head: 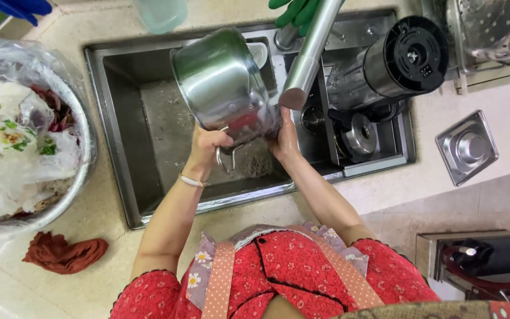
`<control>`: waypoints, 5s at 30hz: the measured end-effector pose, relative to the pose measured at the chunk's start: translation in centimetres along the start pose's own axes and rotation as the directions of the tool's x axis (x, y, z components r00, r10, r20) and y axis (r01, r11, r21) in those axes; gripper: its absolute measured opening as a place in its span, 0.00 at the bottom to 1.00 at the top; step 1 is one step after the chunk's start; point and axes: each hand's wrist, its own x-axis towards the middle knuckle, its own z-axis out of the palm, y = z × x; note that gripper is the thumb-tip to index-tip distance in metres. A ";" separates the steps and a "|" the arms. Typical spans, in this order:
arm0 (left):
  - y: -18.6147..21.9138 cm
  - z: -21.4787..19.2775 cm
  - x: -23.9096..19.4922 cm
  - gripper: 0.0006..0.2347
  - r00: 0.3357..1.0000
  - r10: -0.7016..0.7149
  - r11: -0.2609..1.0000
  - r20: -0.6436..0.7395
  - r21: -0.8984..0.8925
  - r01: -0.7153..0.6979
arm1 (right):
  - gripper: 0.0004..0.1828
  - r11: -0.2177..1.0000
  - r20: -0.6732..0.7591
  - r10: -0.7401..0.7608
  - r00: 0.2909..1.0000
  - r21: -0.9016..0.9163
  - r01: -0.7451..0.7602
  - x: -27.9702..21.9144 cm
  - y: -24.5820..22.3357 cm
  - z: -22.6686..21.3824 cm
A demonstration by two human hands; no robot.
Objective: Pouring a liquid mixture into containers on an induction stove and cleaning utensils in a sink.
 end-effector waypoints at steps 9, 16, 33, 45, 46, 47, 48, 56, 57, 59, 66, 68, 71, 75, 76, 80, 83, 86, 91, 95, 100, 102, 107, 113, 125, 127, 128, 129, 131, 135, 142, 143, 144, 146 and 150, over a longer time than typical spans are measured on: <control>2.8 -0.3 -2.6 0.19 0.983 -0.150 0.763 0.107 -0.619 0.184 | 0.21 0.996 0.061 0.039 0.997 0.075 -0.043 7.6 3.0 -5.5; -3.3 -7.7 -0.9 0.26 0.925 -0.375 0.865 -0.059 -0.381 0.326 | 0.31 0.947 0.278 0.006 0.960 0.308 -0.095 6.3 -0.6 -8.0; 5.3 2.1 14.4 0.36 0.871 -0.486 0.543 -0.071 0.757 0.364 | 0.38 0.886 0.157 -0.430 0.889 -0.115 0.449 -0.4 -0.7 -5.5; 6.7 -9.2 5.5 0.55 0.704 -0.649 0.599 -0.287 0.378 0.706 | 0.29 -0.160 0.955 -0.283 0.090 -0.139 0.977 -6.5 -0.1 4.8; 5.7 -9.5 3.7 0.52 0.588 -0.762 0.536 -0.272 0.246 0.808 | 0.25 -0.236 0.988 -0.152 -0.015 -0.021 0.972 -6.4 0.0 4.7; 5.0 -9.7 2.4 0.48 0.469 -0.852 0.453 -0.233 0.121 0.883 | 0.24 -0.301 0.993 -0.015 -0.120 0.110 0.947 -5.9 -0.1 4.8; 3.4 -10.8 1.0 0.48 0.473 -0.849 0.460 -0.235 0.114 0.881 | 0.24 -0.297 0.992 -0.009 -0.128 0.119 0.947 -6.0 -0.6 5.1; -8.0 -13.4 -1.0 0.44 0.924 -0.207 0.974 -0.321 -0.162 0.162 | 0.32 -0.180 0.994 0.107 0.017 0.003 0.984 -8.0 -3.0 6.1; -4.2 -10.0 -0.5 0.44 0.924 -0.209 0.973 -0.321 -0.162 0.164 | 0.32 -0.179 0.994 0.106 0.019 0.000 0.984 -6.6 -3.4 5.1; 3.6 -2.3 -0.6 0.42 0.909 -0.036 0.997 -0.414 0.053 0.064 | 0.35 0.020 0.879 0.289 0.379 -0.402 0.916 -4.1 -4.4 2.8; 5.2 2.8 0.8 0.38 0.880 0.443 0.648 -0.169 0.739 -0.184 | 0.26 0.067 0.464 0.179 0.867 -0.885 0.460 1.8 3.1 2.5; 6.1 3.7 0.8 0.37 0.908 0.403 0.577 -0.110 0.801 -0.159 | 0.18 0.342 0.700 0.176 0.692 -0.702 0.624 5.4 9.6 -0.6; 5.8 2.9 0.6 0.36 0.936 0.346 0.574 -0.065 0.804 -0.156 | 0.21 -0.452 0.605 0.390 0.695 -0.531 0.716 3.6 1.7 5.0; 5.1 2.0 1.4 0.35 0.932 0.360 0.601 -0.047 0.776 -0.193 | 0.15 -0.716 0.637 0.223 0.738 -0.407 0.567 7.8 7.6 0.1; 4.6 1.9 1.4 0.36 0.929 0.365 0.602 -0.055 0.775 -0.190 | 0.26 -0.351 0.665 0.186 0.723 -0.643 0.681 7.0 9.7 -1.0; 5.3 1.1 2.4 0.34 0.933 0.342 0.604 -0.108 0.787 -0.130 | 0.30 0.066 0.733 0.416 0.538 -0.615 0.786 4.1 8.1 1.6; 2.9 -0.2 1.0 0.33 0.946 0.285 0.657 -0.152 0.750 -0.078 | 0.11 -0.633 0.796 0.448 0.407 -0.040 0.774 7.9 0.9 1.2; 2.9 -1.1 0.7 0.32 0.947 0.292 0.695 -0.130 0.710 -0.116 | 0.21 -0.672 0.916 0.395 -0.061 0.334 0.661 8.9 -2.6 4.2; 5.1 0.5 0.0 0.30 0.904 0.367 0.745 -0.220 0.651 -0.144 | 0.28 -0.537 0.743 0.309 0.594 -0.379 0.754 5.0 6.5 3.1; 4.0 2.9 -0.3 0.31 0.918 0.333 0.702 -0.217 0.707 -0.088 | 0.23 0.678 0.408 0.349 0.844 -0.732 0.074 11.6 16.5 1.2; 3.6 3.0 -1.2 0.29 0.902 0.342 0.779 -0.265 0.617 -0.114 | 0.27 0.900 -0.028 0.365 0.930 0.268 -0.345 11.9 6.1 3.5; 3.3 1.9 -0.9 0.27 0.879 0.334 0.848 -0.339 0.515 -0.123 | 0.25 0.908 0.044 0.243 0.969 0.341 -0.244 8.8 1.3 3.3; 2.7 -0.6 -0.4 0.34 0.813 0.124 0.990 -0.569 0.022 -0.136 | 0.24 0.655 0.262 -0.500 0.825 -0.508 0.558 6.6 -4.2 -4.6; 3.4 2.9 -0.3 0.37 0.781 0.273 0.950 -0.561 0.028 -0.312 | 0.33 0.805 -0.107 -0.045 0.993 -0.593 -0.028 1.0 -3.3 -0.4; -2.2 1.9 -0.8 0.34 0.810 0.584 0.146 -0.054 0.989 -0.039 | 0.37 -0.301 0.706 -0.507 0.494 -0.682 0.666 -0.9 -8.6 9.1; -5.5 0.2 -0.1 0.32 0.933 0.356 0.084 0.050 0.993 -0.085 | 0.38 -0.357 0.746 -0.439 0.501 -0.657 0.665 -1.1 -8.5 9.4; -7.3 -0.5 0.1 0.31 0.983 0.102 0.034 0.152 0.987 -0.157 | 0.39 -0.410 0.780 -0.373 0.502 -0.624 0.665 -1.3 -8.5 9.4; -6.5 -1.0 1.4 0.31 0.982 0.103 0.032 0.159 0.986 -0.163 | 0.39 -0.413 0.779 -0.379 0.499 -0.625 0.662 -1.1 -8.5 9.4; -4.9 -1.7 4.0 0.33 0.967 -0.215 -0.212 0.140 0.959 -0.186 | 0.42 -0.491 0.846 -0.273 0.459 -0.532 0.690 -0.8 -8.6 9.3; -2.9 -2.9 5.6 0.36 0.989 -0.132 -0.640 0.067 0.756 -0.137 | 0.44 -0.492 0.871 -0.246 0.425 -0.490 0.720 -0.8 -8.9 9.3; 1.9 -1.0 0.0 0.22 0.914 0.088 -0.348 0.395 0.872 -0.343 | 0.37 -0.459 0.882 -0.290 0.371 -0.468 0.755 1.7 -8.8 9.5; 3.7 0.0 -0.8 0.22 0.791 0.351 -0.355 0.500 0.853 -0.382 | 0.38 -0.464 0.903 -0.255 0.345 -0.427 0.776 1.4 -8.5 9.5; 4.9 0.4 -1.2 0.22 0.800 0.345 -0.344 0.490 0.860 -0.378 | 0.38 -0.456 0.901 -0.246 0.358 -0.434 0.777 1.0 -7.7 8.9; 8.5 0.9 -0.2 0.31 0.872 0.370 -0.437 0.320 0.888 -0.140 | 0.40 -0.508 0.954 -0.153 0.257 -0.299 0.808 1.3 -7.2 9.1; 9.6 -3.1 0.6 0.25 0.977 0.129 -0.425 0.170 0.900 -0.100 | 0.44 -0.514 0.954 -0.039 0.298 -0.275 0.813 0.8 -7.0 9.4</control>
